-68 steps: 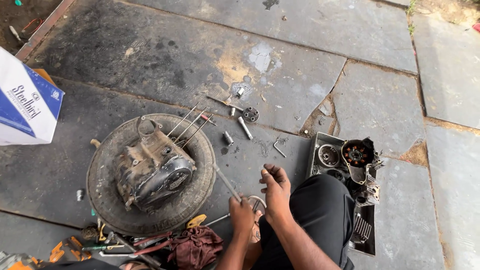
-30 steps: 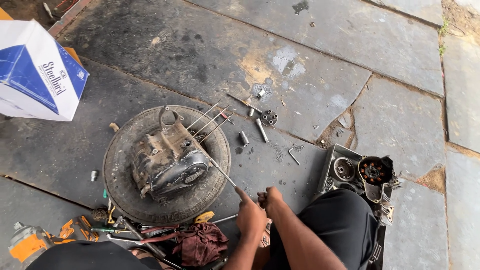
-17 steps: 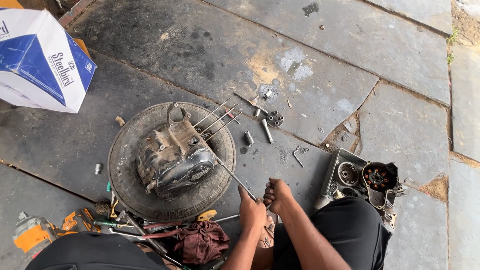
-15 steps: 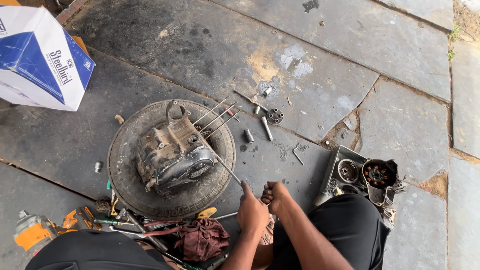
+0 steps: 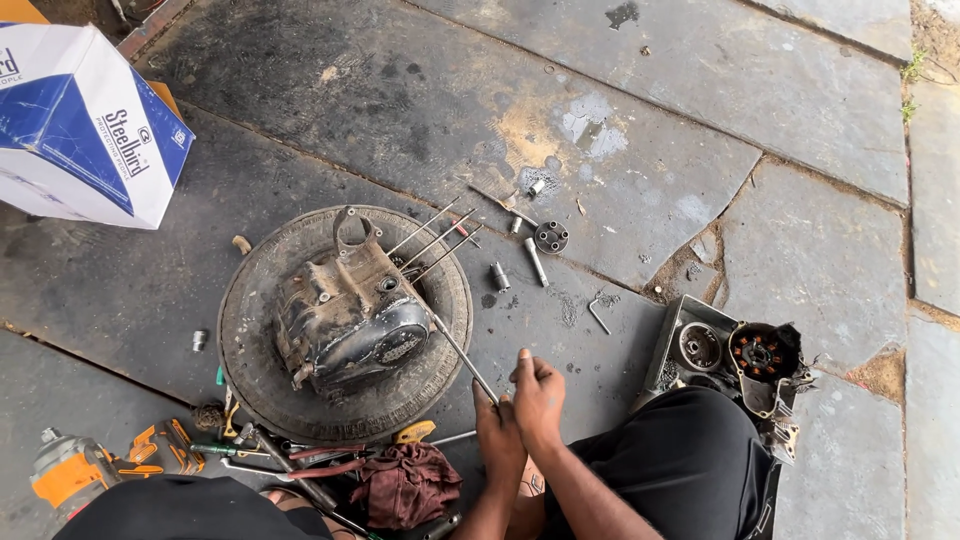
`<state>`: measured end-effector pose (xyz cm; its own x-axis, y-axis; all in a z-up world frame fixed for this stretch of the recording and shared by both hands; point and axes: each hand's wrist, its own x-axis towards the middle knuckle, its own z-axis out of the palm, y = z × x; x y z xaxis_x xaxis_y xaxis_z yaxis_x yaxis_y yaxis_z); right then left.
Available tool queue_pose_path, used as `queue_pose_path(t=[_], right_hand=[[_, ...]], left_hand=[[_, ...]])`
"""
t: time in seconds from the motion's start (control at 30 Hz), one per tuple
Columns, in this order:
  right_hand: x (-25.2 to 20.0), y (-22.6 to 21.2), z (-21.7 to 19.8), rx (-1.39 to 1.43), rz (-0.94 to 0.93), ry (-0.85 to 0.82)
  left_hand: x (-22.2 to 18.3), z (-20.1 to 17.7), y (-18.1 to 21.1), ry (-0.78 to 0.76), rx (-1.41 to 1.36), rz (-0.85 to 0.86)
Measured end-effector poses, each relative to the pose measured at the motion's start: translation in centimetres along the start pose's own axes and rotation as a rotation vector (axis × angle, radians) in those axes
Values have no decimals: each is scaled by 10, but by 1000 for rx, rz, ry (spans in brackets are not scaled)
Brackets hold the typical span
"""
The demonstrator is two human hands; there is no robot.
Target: The person sits on the ground working on a scooter engine crankcase placed on a tire. They use a socket wrench to loosen and remove bolts from the casing, set fasteners aside, then lift and reposition the engine case by hand to access its openings.
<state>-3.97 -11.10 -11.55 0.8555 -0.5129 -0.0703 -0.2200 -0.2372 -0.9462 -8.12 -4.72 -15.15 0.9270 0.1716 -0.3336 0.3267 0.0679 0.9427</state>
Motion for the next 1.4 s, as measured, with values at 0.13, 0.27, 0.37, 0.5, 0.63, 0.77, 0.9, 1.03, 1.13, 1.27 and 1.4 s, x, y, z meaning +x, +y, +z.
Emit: queue_pose_path(t=[0.13,0.27,0.37,0.5,0.63,0.77,0.9,1.03,1.13,1.27,1.4], right_hand=[[23,17,-14,280,602,177],[41,55,-18,441,918,309],[45,78,-16,419,1033,288],[48,93,-16,422,1128,176],[19,13,-17,250,948,176],[13,31,-13,250,766,68],[29,86,-15,597,1165,127],[30,51,-18,586,1132,169],[30,42,-17,522,1038,221],[33,77,-21,624,1138,244],[33,77,-21,704,1139,289]], left_hand=[[-9,-2,52,-55,287,-73],[1,10,7,-84,445,-224],[0,9,10,-78,476,-266],[0,8,22,-83,493,-336],[3,0,29,-51,516,-275],[-3,-11,73,-178,737,-268],[2,-7,83,-372,844,-342],[-3,-6,92,-276,764,-314],[-1,-2,86,-209,744,-329],[1,3,66,-223,767,-326],[3,4,56,-184,830,-325]])
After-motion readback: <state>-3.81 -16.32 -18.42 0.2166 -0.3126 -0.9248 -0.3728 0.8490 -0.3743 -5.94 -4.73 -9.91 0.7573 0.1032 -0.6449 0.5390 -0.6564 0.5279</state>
